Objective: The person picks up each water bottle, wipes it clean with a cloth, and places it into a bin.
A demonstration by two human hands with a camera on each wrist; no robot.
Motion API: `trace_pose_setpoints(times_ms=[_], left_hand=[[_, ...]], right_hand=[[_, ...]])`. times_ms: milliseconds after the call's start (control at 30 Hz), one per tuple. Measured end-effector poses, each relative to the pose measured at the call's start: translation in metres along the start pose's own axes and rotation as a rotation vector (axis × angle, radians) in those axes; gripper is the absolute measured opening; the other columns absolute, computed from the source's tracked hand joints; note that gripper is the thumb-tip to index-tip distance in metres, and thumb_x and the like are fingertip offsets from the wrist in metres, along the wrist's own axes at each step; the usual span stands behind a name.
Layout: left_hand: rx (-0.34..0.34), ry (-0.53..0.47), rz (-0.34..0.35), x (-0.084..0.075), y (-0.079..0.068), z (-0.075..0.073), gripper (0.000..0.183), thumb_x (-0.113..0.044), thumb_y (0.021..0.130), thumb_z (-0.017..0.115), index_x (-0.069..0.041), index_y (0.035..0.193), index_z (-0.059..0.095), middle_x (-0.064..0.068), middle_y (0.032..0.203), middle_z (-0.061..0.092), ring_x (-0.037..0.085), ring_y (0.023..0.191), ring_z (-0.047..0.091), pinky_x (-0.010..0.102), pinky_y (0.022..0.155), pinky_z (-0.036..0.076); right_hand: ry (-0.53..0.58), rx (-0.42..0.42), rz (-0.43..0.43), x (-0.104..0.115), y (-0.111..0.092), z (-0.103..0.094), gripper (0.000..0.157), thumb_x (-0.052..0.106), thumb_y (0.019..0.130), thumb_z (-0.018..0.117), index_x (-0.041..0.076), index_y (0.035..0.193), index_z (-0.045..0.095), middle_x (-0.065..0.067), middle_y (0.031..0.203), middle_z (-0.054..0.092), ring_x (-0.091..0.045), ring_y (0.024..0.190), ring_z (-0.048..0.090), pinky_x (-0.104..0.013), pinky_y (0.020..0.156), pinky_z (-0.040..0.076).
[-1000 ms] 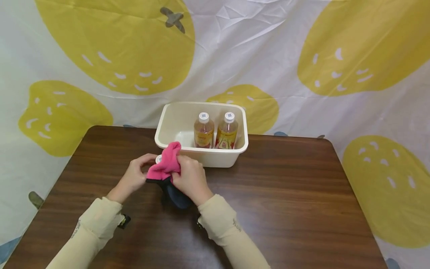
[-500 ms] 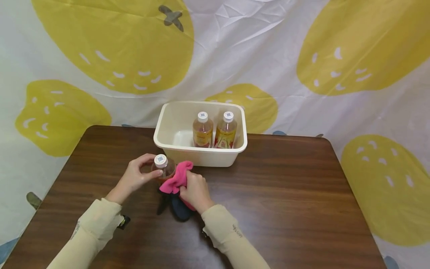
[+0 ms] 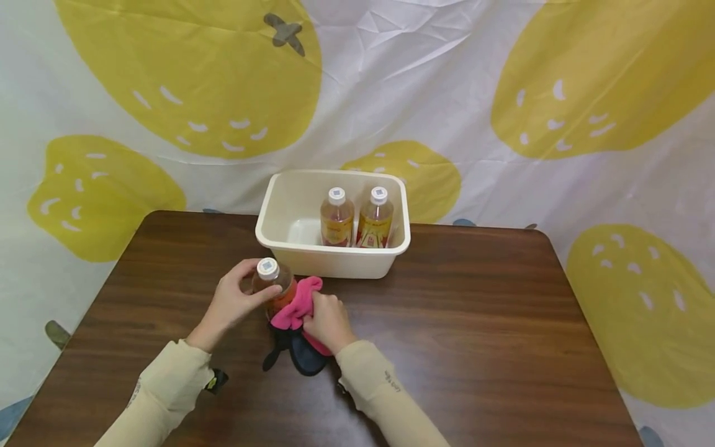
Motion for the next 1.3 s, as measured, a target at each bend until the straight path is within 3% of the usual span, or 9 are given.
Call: trace_pose_setpoints(times_ms=[167,267,400,533,667,833,1067,1167,1300], left_hand=[[-0.113,0.057,-0.011,-0.002,-0.002,-0.003,0.046,-0.029,0.063,0.083,-0.005,0.098,0.065,0.007,0.104,0.052,0.021,0.092,0.051,0.036,0.074,0.044],[-0.126,0.059,-0.001,-0.003,-0.002,-0.004,0.042,-0.026,0.064,0.082,-0.003,0.096,0.066,0.008,0.099,0.044,0.019,0.082,0.045,0.030,0.065,0.039],[-0.092,0.060,0.019,-0.004,-0.002,-0.002,0.041,-0.023,0.067,0.080,-0.003,0.100,0.067,0.008,0.095,0.046,0.017,0.076,0.045,0.027,0.061,0.040],[-0.043,0.019,0.016,-0.002,-0.002,-0.002,0.045,-0.020,0.068,0.080,-0.004,0.105,0.061,0.009,0.099,0.054,0.020,0.086,0.052,0.034,0.071,0.049],[0.024,-0.049,0.002,0.001,0.000,-0.001,0.044,-0.015,0.070,0.078,-0.004,0.104,0.053,0.012,0.104,0.059,0.025,0.098,0.055,0.044,0.077,0.051],[0.057,-0.109,0.019,-0.002,0.003,-0.003,0.040,-0.004,0.072,0.075,0.002,0.107,0.057,0.018,0.106,0.058,0.026,0.100,0.054,0.043,0.080,0.049],[0.054,-0.098,0.129,-0.023,0.004,-0.010,0.032,0.006,0.070,0.072,0.010,0.101,0.060,0.021,0.101,0.058,0.011,0.090,0.053,0.035,0.077,0.051],[0.098,-0.084,0.155,-0.014,0.008,-0.005,0.032,0.007,0.072,0.070,0.008,0.103,0.061,0.019,0.101,0.061,0.011,0.089,0.055,0.035,0.078,0.051],[0.154,-0.071,0.155,-0.008,0.011,-0.002,0.033,0.007,0.076,0.065,0.007,0.108,0.059,0.020,0.104,0.061,0.022,0.092,0.057,0.041,0.083,0.048]], right_hand=[[0.007,0.014,-0.004,0.000,0.000,-0.001,0.015,0.004,0.063,0.066,0.010,0.070,0.054,0.000,0.054,0.052,-0.014,0.050,0.043,-0.024,0.046,0.035],[0.004,0.001,-0.023,0.000,-0.001,-0.004,0.016,0.004,0.063,0.068,0.011,0.070,0.055,0.000,0.056,0.053,-0.014,0.051,0.043,-0.024,0.047,0.036],[0.015,-0.001,-0.040,-0.001,-0.003,-0.009,0.017,0.005,0.065,0.070,0.012,0.069,0.055,0.003,0.055,0.051,-0.013,0.052,0.042,-0.023,0.048,0.034],[0.045,0.018,-0.043,0.001,-0.004,-0.015,0.016,0.006,0.066,0.070,0.012,0.070,0.056,0.004,0.056,0.049,-0.012,0.052,0.040,-0.021,0.048,0.034],[0.062,0.008,-0.058,0.007,-0.004,-0.028,0.015,0.005,0.067,0.070,0.011,0.070,0.057,0.004,0.056,0.049,-0.011,0.053,0.041,-0.022,0.049,0.034],[0.065,-0.033,-0.117,0.023,0.001,-0.051,0.016,0.006,0.067,0.072,0.010,0.071,0.057,0.003,0.060,0.052,-0.012,0.055,0.041,-0.022,0.052,0.036],[0.065,-0.077,-0.198,0.051,0.013,-0.080,0.017,0.006,0.068,0.071,0.009,0.070,0.055,0.001,0.062,0.054,-0.013,0.057,0.043,-0.024,0.053,0.038],[0.062,-0.080,-0.221,0.061,0.019,-0.087,0.015,0.007,0.070,0.071,0.010,0.071,0.056,0.001,0.063,0.054,-0.013,0.059,0.045,-0.024,0.055,0.039],[0.039,-0.074,-0.240,0.071,0.027,-0.088,0.014,0.010,0.071,0.071,0.010,0.073,0.057,0.001,0.067,0.055,-0.014,0.062,0.048,-0.026,0.058,0.041]])
Point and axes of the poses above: each hand's wrist, its own y-axis towards the middle knuckle, its own z-axis out of the palm, x = y × z, the point moved 10 cm from there along y, towards the middle knuckle
